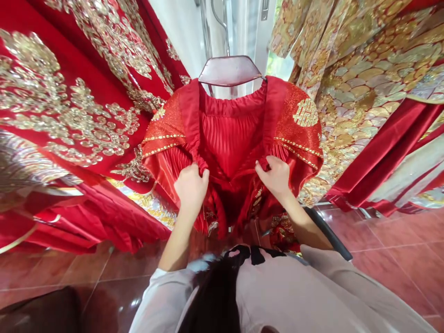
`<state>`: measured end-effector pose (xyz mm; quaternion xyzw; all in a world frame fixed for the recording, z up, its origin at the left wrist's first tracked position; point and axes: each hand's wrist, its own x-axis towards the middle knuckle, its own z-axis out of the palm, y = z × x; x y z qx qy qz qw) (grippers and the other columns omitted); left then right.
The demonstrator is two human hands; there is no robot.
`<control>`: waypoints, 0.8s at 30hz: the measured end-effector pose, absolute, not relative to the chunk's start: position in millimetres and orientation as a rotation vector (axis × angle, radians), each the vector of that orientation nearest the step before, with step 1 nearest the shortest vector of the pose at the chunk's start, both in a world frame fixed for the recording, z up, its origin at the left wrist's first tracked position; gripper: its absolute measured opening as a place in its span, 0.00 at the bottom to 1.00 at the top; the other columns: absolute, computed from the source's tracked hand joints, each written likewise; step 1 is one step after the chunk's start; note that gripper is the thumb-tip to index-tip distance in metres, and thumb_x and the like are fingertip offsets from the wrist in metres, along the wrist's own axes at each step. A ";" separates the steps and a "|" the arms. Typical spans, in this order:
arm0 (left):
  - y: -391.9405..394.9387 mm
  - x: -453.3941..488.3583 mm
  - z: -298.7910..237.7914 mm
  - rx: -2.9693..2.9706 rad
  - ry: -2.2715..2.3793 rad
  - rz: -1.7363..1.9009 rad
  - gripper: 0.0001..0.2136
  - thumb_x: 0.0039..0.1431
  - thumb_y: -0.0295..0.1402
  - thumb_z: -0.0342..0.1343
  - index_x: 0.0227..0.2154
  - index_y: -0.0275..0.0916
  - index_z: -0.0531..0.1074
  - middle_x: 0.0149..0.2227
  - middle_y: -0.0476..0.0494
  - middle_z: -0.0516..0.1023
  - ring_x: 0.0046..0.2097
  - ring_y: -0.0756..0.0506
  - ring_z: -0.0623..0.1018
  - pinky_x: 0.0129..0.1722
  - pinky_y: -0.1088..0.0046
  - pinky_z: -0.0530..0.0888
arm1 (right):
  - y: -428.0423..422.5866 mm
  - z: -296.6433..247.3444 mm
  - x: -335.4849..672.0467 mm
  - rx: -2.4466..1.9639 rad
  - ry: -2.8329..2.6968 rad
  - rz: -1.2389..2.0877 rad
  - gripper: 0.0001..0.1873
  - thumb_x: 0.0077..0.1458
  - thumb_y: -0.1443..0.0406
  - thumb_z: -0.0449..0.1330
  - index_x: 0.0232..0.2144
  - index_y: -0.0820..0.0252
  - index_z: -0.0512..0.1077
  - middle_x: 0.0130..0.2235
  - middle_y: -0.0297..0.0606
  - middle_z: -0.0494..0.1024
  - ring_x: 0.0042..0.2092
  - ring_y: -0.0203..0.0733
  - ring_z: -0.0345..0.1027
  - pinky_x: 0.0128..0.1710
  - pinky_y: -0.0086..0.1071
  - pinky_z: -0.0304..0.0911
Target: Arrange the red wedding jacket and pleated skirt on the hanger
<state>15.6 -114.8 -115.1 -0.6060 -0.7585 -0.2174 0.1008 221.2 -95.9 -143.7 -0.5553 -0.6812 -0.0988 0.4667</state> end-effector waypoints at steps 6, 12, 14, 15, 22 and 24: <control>-130.7 63.9 -124.0 -2.071 -1.999 -0.585 0.07 0.58 0.29 0.46 0.29 0.39 0.69 0.29 0.37 0.72 0.37 0.39 0.74 0.30 0.66 0.67 | -110.0 -124.1 192.8 -0.888 -2.047 -0.268 0.15 0.51 0.68 0.51 0.15 0.61 0.54 0.18 0.37 0.60 0.25 0.37 0.52 0.26 0.32 0.44; -106.9 57.7 -148.4 -1.996 -2.056 -0.772 0.07 0.59 0.36 0.49 0.33 0.38 0.69 0.32 0.38 0.74 0.39 0.39 0.74 0.32 0.67 0.67 | -80.2 -161.4 199.7 -1.124 -2.026 -0.085 0.13 0.48 0.69 0.54 0.18 0.61 0.54 0.22 0.36 0.64 0.28 0.37 0.56 0.29 0.30 0.49; -110.7 52.6 -163.8 -1.931 -2.037 -0.962 0.10 0.59 0.39 0.48 0.28 0.39 0.66 0.29 0.41 0.72 0.36 0.41 0.73 0.33 0.68 0.67 | -80.4 -168.9 204.9 -1.144 -1.923 -0.046 0.15 0.51 0.67 0.53 0.18 0.61 0.53 0.22 0.35 0.62 0.28 0.36 0.55 0.30 0.30 0.50; -115.1 52.2 -174.6 -1.919 -2.040 -1.049 0.12 0.60 0.41 0.48 0.25 0.40 0.64 0.26 0.43 0.70 0.34 0.42 0.73 0.34 0.68 0.67 | -82.6 -170.8 207.1 -1.144 -1.873 -0.025 0.15 0.53 0.66 0.53 0.18 0.61 0.52 0.22 0.35 0.62 0.28 0.35 0.55 0.30 0.30 0.51; -118.5 83.1 -275.7 -2.102 -2.377 -1.424 0.05 0.57 0.33 0.53 0.34 0.37 0.66 0.33 0.41 0.74 0.35 0.46 0.76 0.37 0.71 0.73 | -96.2 -170.2 214.5 -1.122 -1.729 0.104 0.18 0.51 0.67 0.53 0.18 0.60 0.47 0.20 0.32 0.56 0.24 0.32 0.50 0.26 0.29 0.48; -102.5 90.8 -292.6 -2.034 -2.406 -1.427 0.11 0.57 0.34 0.54 0.41 0.34 0.65 0.43 0.32 0.72 0.45 0.41 0.75 0.45 0.67 0.73 | -96.0 -170.8 213.2 -1.125 -1.718 0.124 0.18 0.52 0.67 0.53 0.18 0.60 0.47 0.20 0.32 0.56 0.24 0.32 0.50 0.26 0.29 0.49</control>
